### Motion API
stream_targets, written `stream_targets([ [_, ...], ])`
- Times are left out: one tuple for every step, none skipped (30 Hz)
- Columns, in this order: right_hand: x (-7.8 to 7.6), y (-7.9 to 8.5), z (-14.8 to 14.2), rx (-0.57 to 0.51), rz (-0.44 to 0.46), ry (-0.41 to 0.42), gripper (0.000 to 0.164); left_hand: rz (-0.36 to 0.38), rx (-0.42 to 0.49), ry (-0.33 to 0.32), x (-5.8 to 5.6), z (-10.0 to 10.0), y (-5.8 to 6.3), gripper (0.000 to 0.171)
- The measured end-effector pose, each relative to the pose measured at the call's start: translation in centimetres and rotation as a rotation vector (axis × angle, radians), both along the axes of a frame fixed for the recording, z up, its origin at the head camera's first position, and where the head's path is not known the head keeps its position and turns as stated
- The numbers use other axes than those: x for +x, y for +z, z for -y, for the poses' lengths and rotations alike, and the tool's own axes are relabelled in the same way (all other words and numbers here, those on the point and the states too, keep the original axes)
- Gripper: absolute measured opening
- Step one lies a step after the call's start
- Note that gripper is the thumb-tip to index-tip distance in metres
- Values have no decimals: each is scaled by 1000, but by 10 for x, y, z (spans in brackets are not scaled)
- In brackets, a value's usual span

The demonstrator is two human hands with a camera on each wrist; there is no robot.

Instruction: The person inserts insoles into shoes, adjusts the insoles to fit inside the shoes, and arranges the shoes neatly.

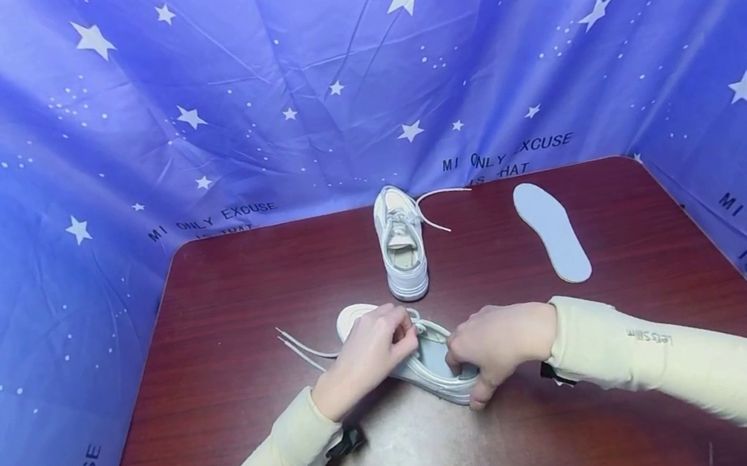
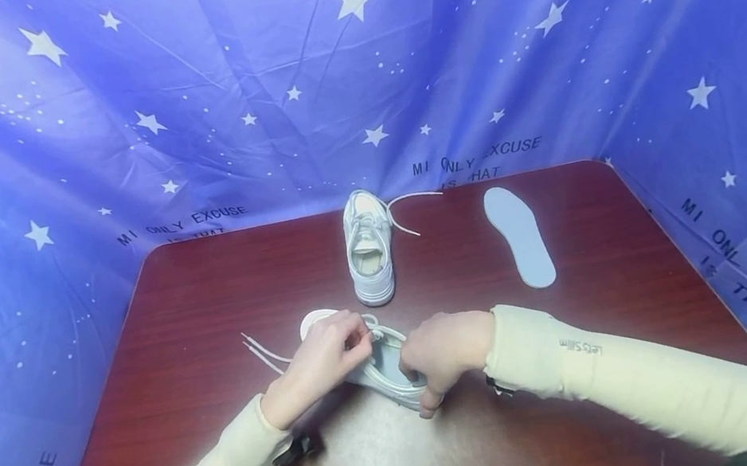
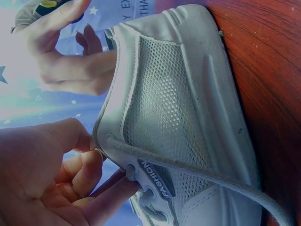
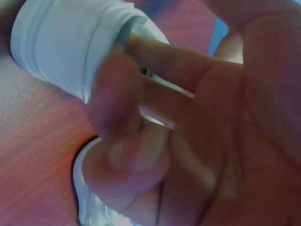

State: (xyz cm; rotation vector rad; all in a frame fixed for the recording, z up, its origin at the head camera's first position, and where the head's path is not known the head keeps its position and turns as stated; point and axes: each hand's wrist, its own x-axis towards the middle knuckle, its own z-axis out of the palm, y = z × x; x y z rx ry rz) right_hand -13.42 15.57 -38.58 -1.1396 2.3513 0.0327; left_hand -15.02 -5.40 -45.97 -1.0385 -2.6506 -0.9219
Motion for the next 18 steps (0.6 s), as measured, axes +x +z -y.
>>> stream_targets([
  [1,-1,0,11,1,-4,37,0,1,0,0,0,0,15],
  [1,-1,0,19,8,-12,37,0,1,-1,0,0,0,15],
  [1,-2,0,27,13,-22,38,1,1,0,0,0,0,15],
  [1,-3,0,31,16,-24,38,2,1,0,0,0,-1,14],
  [1,-5,1,35,23,-31,38,3,0,2,0,0,-1,14],
  [1,-6,1,39,29,-38,38,4,-1,2,0,1,-1,14],
  [0,-7,0,39,28,-33,38,5,-2,3,0,1,-1,14],
  [0,-8,0,39,29,-35,38,6,-2,2,0,1,-1,14],
  [0,-9,0,36,26,-30,38,6,-3,2,1,1,-1,14],
  [0,-11,0,34,23,-26,38,7,-4,2,1,1,-1,14],
  [0,-11,0,33,20,-26,38,5,-4,3,1,1,-1,14],
  [0,-12,0,30,12,-19,37,4,-2,2,1,1,-1,14],
  [0,-12,0,28,7,-17,37,2,-1,2,1,1,-1,14],
  [0,-13,0,27,2,-17,37,0,-1,2,1,1,0,14],
  [-1,-13,0,25,-3,-12,37,-2,-1,3,1,1,0,14],
  [-1,-13,0,27,-3,-14,36,-3,0,3,1,1,0,15],
  [-1,-13,0,24,-3,-9,35,-5,-1,4,0,1,0,15],
  [-2,-13,0,23,-2,-4,34,-4,-1,4,0,1,0,15],
])
